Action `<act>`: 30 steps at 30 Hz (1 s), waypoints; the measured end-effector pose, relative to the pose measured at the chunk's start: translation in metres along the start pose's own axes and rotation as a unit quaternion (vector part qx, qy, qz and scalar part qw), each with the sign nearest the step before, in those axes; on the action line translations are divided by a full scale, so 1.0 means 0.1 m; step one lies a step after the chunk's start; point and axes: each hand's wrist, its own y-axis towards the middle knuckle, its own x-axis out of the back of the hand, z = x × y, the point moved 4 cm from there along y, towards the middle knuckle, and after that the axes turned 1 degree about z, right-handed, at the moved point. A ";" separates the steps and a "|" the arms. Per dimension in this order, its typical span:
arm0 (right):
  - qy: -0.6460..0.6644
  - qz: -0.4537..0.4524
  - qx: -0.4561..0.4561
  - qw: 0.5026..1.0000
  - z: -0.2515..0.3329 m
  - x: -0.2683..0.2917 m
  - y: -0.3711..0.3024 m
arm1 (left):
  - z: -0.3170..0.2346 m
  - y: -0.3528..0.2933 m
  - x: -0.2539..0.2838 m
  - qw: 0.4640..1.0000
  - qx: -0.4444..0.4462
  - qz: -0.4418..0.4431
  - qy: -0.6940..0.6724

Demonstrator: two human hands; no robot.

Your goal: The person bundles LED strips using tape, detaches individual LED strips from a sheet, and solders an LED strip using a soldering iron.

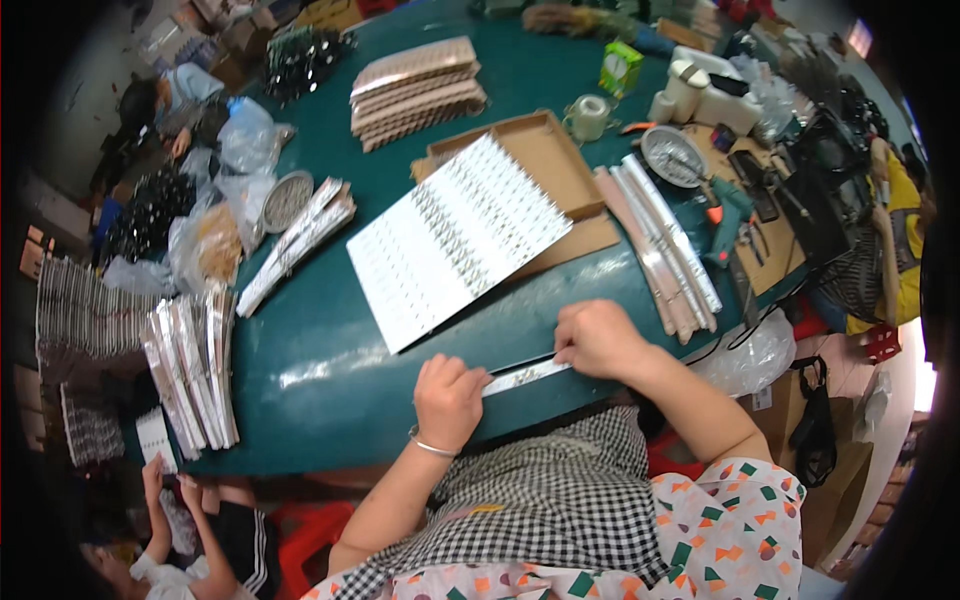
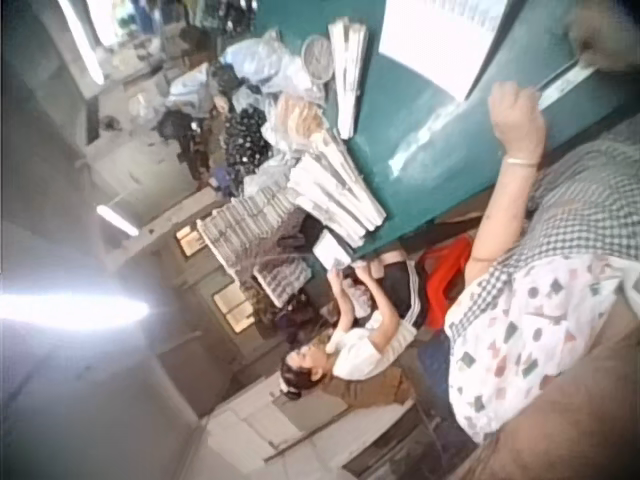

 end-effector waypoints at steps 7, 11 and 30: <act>-0.025 0.085 -0.006 0.996 0.07 0.02 -0.13 | -0.05 -0.10 0.09 0.998 0.029 0.047 -0.004; -0.062 0.121 0.020 0.991 0.09 -0.01 -0.20 | 0.00 -0.10 0.41 0.996 0.077 -0.014 -0.042; 0.049 -0.167 0.025 0.984 -0.15 0.21 -0.69 | 0.98 0.25 0.40 0.948 0.314 -0.056 -0.022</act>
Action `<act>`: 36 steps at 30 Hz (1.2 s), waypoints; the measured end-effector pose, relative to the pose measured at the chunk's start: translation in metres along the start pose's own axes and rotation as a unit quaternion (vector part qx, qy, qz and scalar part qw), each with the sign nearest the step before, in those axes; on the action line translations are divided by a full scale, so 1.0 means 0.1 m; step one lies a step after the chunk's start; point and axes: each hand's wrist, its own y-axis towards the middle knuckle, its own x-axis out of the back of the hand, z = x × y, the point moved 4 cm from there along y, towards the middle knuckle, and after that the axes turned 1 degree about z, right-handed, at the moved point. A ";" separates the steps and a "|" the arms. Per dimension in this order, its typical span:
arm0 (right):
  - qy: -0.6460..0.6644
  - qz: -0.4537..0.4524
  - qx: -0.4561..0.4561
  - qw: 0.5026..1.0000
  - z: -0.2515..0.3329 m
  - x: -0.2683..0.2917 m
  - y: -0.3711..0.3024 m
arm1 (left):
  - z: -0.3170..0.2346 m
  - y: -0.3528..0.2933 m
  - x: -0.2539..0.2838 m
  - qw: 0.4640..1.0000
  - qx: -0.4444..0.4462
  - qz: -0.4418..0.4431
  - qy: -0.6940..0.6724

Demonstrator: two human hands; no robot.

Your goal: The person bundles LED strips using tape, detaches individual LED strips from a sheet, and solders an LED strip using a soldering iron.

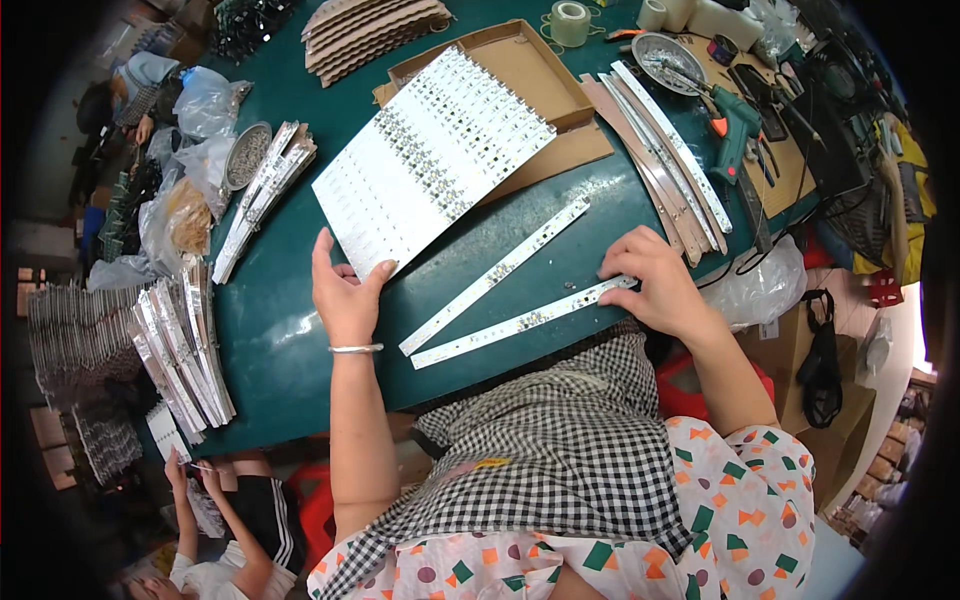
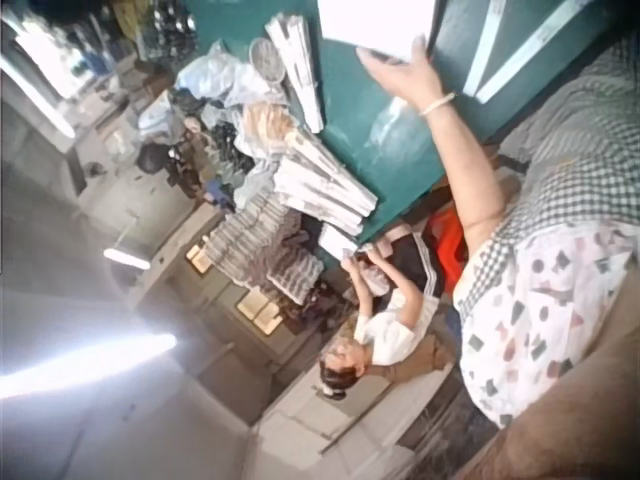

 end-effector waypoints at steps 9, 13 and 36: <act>0.064 0.000 0.049 0.997 0.00 -0.12 -0.19 | 0.06 0.11 0.04 0.974 0.100 0.045 -0.197; 0.097 0.005 0.092 0.991 0.06 -0.16 -0.19 | -0.06 0.02 0.13 0.994 -0.057 -0.061 0.074; 0.206 0.016 -0.154 0.966 0.00 0.14 0.01 | -1.03 -1.24 -0.65 0.921 -0.329 0.209 -0.007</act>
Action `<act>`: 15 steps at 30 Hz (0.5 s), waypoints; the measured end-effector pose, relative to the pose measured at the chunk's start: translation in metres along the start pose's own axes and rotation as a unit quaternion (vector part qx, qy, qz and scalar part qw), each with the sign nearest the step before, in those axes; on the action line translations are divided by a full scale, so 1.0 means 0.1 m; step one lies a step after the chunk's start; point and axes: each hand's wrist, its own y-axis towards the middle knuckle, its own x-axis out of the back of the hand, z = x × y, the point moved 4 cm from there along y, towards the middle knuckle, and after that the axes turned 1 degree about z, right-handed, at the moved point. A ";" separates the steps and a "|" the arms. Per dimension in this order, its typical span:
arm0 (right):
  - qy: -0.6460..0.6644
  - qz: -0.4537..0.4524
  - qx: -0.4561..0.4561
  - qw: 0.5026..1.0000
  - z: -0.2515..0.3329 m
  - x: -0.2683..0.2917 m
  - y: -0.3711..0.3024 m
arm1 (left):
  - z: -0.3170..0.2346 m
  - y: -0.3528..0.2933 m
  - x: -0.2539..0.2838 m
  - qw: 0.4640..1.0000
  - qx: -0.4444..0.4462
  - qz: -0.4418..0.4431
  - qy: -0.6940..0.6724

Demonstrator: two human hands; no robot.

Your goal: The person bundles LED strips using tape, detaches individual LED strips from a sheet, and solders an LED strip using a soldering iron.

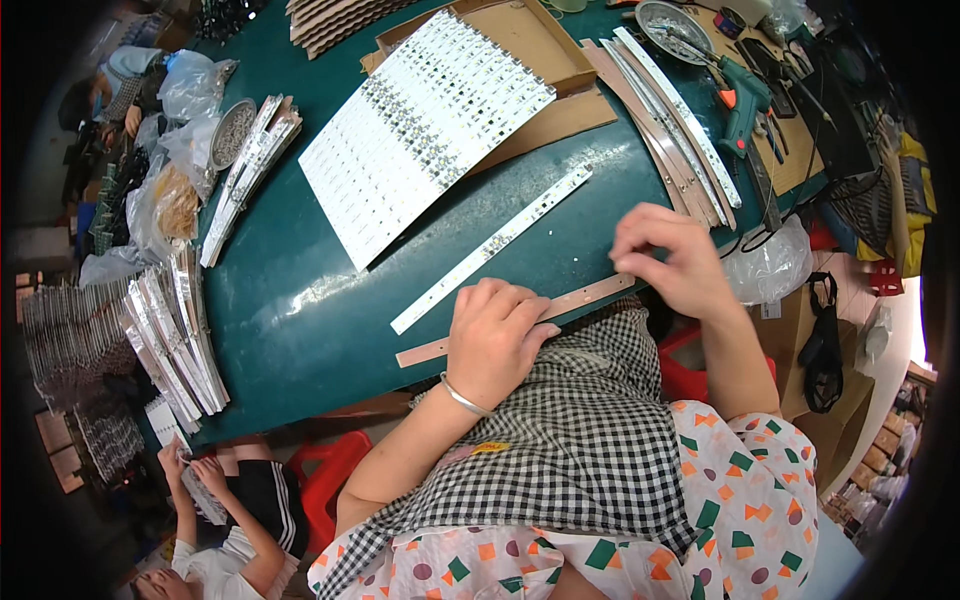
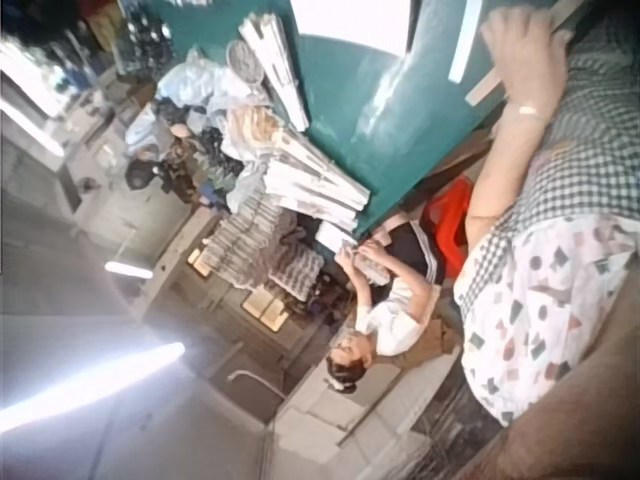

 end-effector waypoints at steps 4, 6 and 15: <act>-0.007 0.152 0.082 0.985 0.09 0.12 -0.25 | -0.05 0.09 -0.09 1.000 -0.009 -0.007 -0.013; -0.048 0.220 0.063 0.972 0.08 0.04 -0.37 | -0.13 0.17 -0.13 0.999 -0.037 -0.003 -0.025; -0.044 0.133 0.028 0.990 0.10 0.07 -0.35 | -0.17 0.20 -0.27 0.996 -0.091 -0.008 -0.024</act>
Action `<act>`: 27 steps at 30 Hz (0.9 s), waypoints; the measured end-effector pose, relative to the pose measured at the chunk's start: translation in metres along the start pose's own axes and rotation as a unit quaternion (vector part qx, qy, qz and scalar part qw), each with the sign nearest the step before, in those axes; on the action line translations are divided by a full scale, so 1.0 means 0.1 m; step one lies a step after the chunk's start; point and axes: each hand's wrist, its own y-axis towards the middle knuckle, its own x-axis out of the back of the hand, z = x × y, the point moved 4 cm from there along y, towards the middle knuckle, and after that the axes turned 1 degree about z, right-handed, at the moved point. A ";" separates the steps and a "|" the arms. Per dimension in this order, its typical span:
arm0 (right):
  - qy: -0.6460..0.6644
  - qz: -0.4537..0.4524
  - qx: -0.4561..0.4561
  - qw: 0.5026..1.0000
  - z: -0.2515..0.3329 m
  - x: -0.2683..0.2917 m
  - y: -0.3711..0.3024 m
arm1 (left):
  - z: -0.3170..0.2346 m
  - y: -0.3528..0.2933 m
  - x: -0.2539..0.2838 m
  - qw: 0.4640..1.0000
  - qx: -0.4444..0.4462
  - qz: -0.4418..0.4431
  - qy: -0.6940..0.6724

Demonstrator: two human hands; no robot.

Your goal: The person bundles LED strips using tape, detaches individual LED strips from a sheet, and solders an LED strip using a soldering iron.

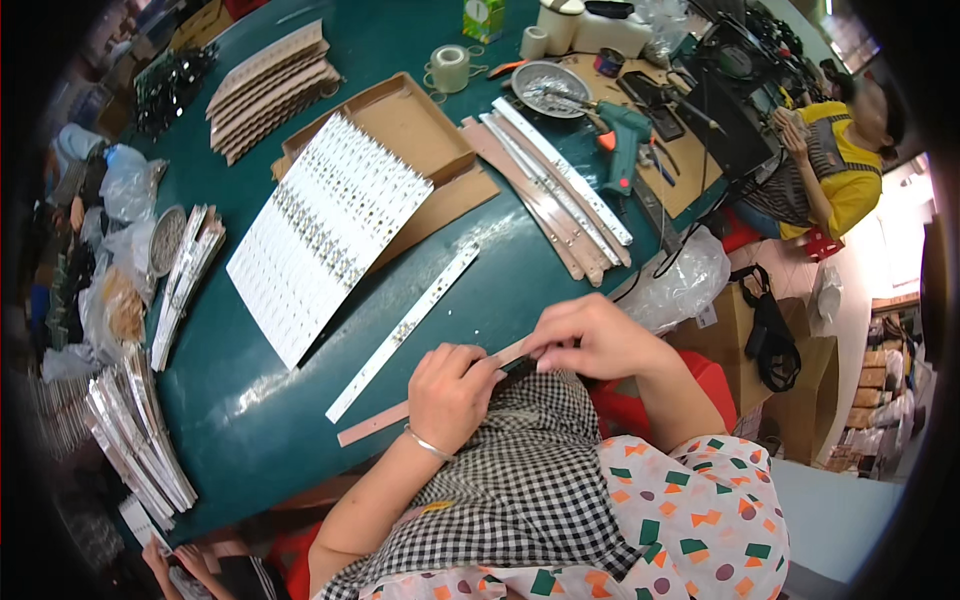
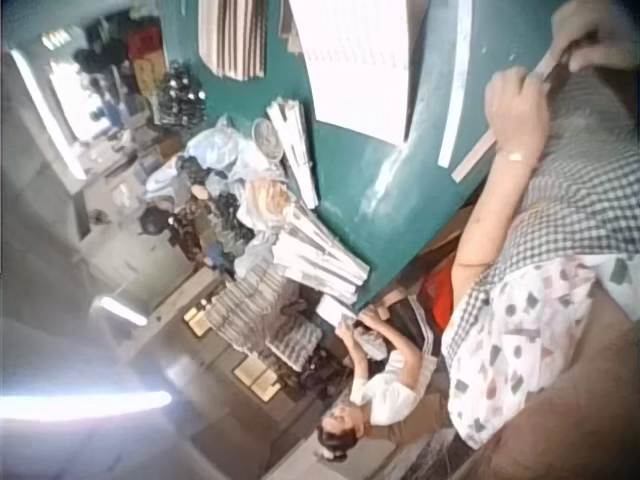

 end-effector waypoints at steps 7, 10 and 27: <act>-0.004 -0.490 -0.065 0.870 -0.70 1.15 -0.02 | 0.04 0.22 0.05 0.998 0.046 0.048 0.018; -0.178 -0.533 -0.156 0.812 -1.14 1.57 0.08 | 0.15 0.28 0.21 0.962 0.198 0.027 -0.187; -0.233 -0.692 -0.059 0.681 -1.00 1.68 0.30 | 0.62 0.16 0.82 0.679 0.353 -0.364 -0.532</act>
